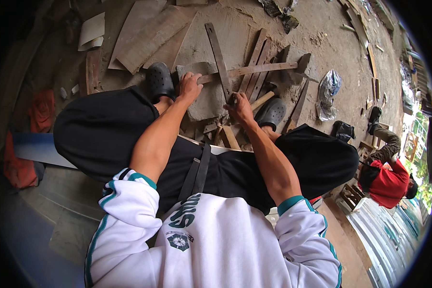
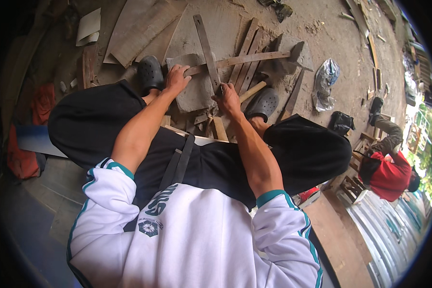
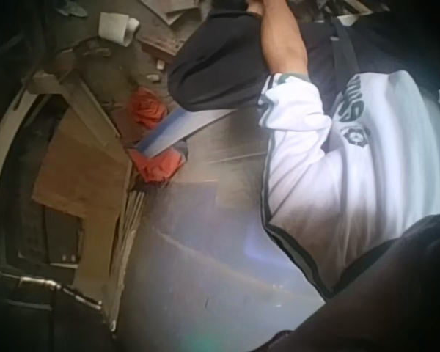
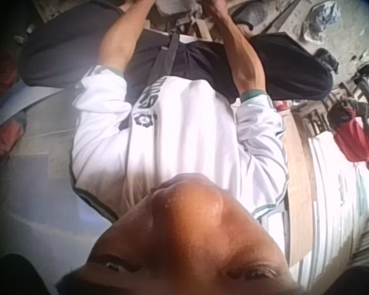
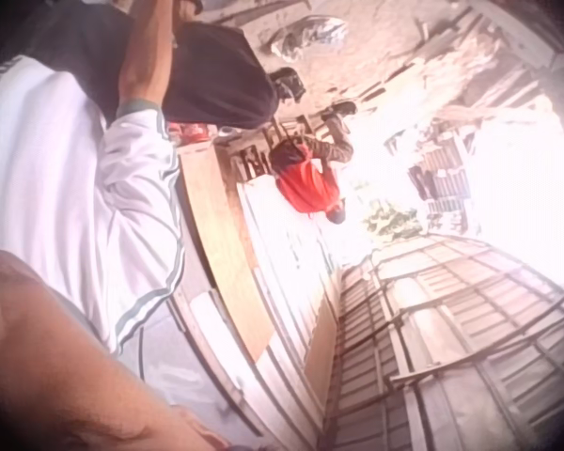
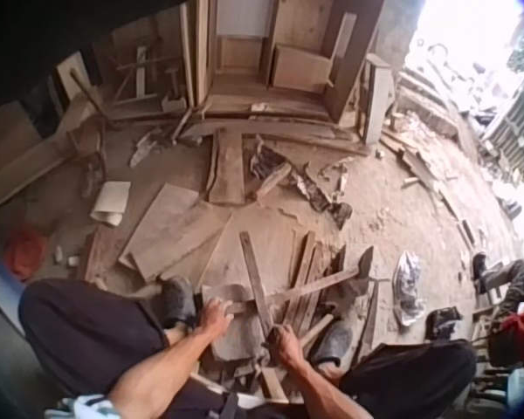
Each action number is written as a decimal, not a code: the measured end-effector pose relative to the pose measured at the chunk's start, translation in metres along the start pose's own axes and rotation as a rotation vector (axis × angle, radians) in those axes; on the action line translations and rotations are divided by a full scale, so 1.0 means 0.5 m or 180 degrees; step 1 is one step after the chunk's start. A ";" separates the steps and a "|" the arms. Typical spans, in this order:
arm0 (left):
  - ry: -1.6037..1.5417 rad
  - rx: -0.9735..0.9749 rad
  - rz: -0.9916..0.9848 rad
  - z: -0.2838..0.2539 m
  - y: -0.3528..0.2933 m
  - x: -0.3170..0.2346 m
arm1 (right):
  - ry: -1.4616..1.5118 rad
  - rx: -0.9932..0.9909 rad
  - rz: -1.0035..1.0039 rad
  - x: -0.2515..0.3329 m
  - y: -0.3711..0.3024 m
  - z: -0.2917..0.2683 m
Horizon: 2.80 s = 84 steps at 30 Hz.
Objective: The person sits on the floor and assembles a wooden frame by joining two pieces of wood at a right angle. They use a hammer to drive nails into the wood to secure the joint, repeatedly adjusting the pieces and hammering until the frame is formed.
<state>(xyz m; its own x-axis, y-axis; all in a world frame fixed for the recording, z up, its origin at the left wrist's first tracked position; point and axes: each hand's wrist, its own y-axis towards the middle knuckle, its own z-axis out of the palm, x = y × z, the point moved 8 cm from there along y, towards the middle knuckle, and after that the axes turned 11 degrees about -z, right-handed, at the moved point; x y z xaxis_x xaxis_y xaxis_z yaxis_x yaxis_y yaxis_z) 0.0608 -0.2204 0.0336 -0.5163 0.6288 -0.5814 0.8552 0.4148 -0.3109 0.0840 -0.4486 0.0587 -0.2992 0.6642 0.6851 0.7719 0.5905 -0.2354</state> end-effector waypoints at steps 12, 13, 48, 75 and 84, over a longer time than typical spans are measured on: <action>-0.0184 0.0003 0.0121 0.004 0.016 0.016 | 0.0138 -0.0054 -0.0129 -0.008 0.000 -0.008; -0.0218 0.0020 0.0046 0.003 0.018 0.020 | 0.0153 -0.0057 -0.0152 -0.007 0.000 -0.010; -0.0812 0.0301 0.0014 0.058 0.026 -0.122 | 0.0175 -0.0363 -0.0093 -0.001 0.005 -0.031; -0.1164 0.0020 0.0049 0.063 0.022 -0.117 | 0.2001 -0.1447 0.0243 -0.037 0.157 -0.026; -0.1222 0.0041 0.0041 0.073 0.024 -0.112 | 0.1515 -0.1468 0.0199 0.008 0.146 -0.059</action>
<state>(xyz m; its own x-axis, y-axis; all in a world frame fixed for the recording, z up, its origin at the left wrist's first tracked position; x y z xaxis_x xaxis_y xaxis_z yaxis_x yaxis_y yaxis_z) 0.1017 -0.2744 0.0348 -0.4531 0.3409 -0.8237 0.8632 0.3986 -0.3098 0.1557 -0.4165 0.0644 -0.0472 0.3534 0.9343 0.9723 0.2305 -0.0380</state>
